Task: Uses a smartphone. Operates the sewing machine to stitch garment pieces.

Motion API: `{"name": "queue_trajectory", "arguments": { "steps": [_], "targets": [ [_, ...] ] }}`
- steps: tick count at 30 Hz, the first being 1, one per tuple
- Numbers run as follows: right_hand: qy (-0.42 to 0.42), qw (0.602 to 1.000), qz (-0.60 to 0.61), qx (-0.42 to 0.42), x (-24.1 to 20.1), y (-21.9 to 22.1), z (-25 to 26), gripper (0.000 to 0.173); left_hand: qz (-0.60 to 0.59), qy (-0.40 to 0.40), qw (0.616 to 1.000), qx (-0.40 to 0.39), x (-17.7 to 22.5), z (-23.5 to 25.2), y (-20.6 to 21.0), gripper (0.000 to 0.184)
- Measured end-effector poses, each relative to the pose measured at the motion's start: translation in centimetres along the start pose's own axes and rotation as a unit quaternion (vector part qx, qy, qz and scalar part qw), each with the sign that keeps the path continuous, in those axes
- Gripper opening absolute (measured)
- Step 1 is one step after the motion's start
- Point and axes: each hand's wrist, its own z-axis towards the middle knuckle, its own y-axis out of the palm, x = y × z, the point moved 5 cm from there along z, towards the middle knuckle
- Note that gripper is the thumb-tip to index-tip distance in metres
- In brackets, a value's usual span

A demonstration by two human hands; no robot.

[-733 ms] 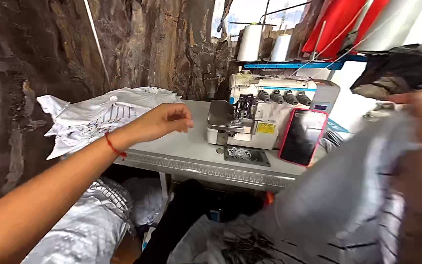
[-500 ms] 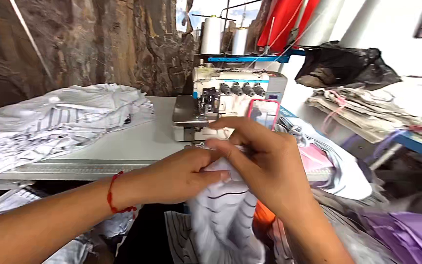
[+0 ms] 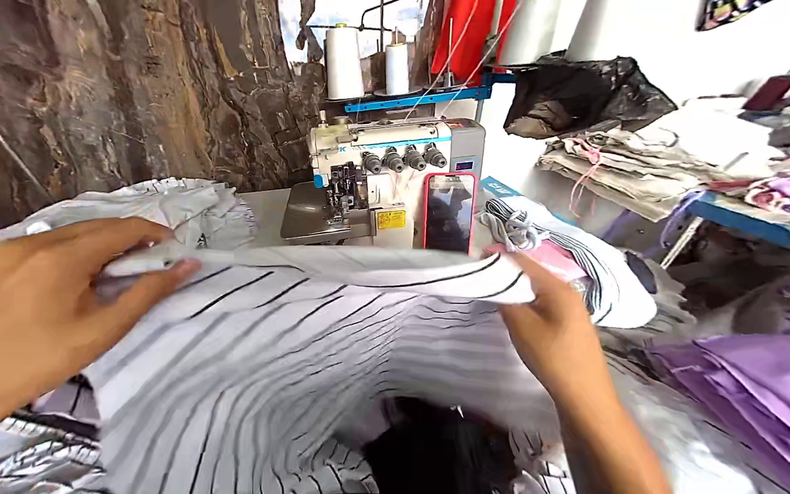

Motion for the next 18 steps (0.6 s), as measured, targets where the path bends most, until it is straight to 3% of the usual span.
{"name": "queue_trajectory", "arguments": {
  "steps": [2, 3, 4, 5, 7, 8, 11, 14, 16, 18],
  "targets": [
    [-0.065, 0.996, 0.052, 0.026, -4.2, 1.0, 0.9, 0.020, -0.105, 0.013, 0.993, -0.047, 2.0, -0.1, 1.8, 0.086],
    [-0.112, 0.991, 0.076, 0.005, -6.6, 2.3, 1.1, 0.021, -0.170, 0.031, 0.983, -0.064, 4.0, -0.3, 3.3, 0.096],
    [-0.151, 0.983, 0.097, -0.023, -8.7, 3.8, 1.0, 0.025, -0.234, 0.039, 0.968, -0.083, 6.1, -0.6, 5.2, 0.091],
    [-0.174, 0.977, 0.114, -0.048, -10.1, 4.9, 0.9, 0.030, -0.288, 0.037, 0.952, -0.100, 7.7, -0.8, 6.9, 0.075],
    [-0.160, 0.974, 0.135, -0.084, -10.4, 5.5, 0.5, 0.038, -0.376, 0.024, 0.917, -0.133, 8.8, -0.7, 8.9, 0.028],
    [-0.131, 0.972, 0.154, -0.117, -9.5, 5.4, 0.1, 0.041, -0.382, 0.037, 0.913, -0.138, 8.8, -0.5, 9.2, 0.015],
    [-0.071, 0.944, 0.214, -0.242, -5.5, 6.2, -3.1, 0.038, -0.329, 0.152, 0.929, -0.069, 8.4, -0.3, 7.7, 0.016],
    [-0.053, 0.920, 0.237, -0.309, -2.5, 8.7, -7.5, 0.023, -0.326, 0.148, 0.934, -0.015, 8.1, 0.3, 3.9, 0.016],
    [-0.009, 0.918, 0.261, -0.300, -1.3, 9.2, -8.3, 0.022, -0.356, 0.122, 0.926, 0.038, 7.5, 1.2, 1.7, 0.013],
    [0.062, 0.924, 0.308, -0.218, -0.4, 8.4, -7.0, 0.016, -0.356, 0.099, 0.920, 0.130, 5.8, 1.9, 0.6, 0.011]
  ]
}}
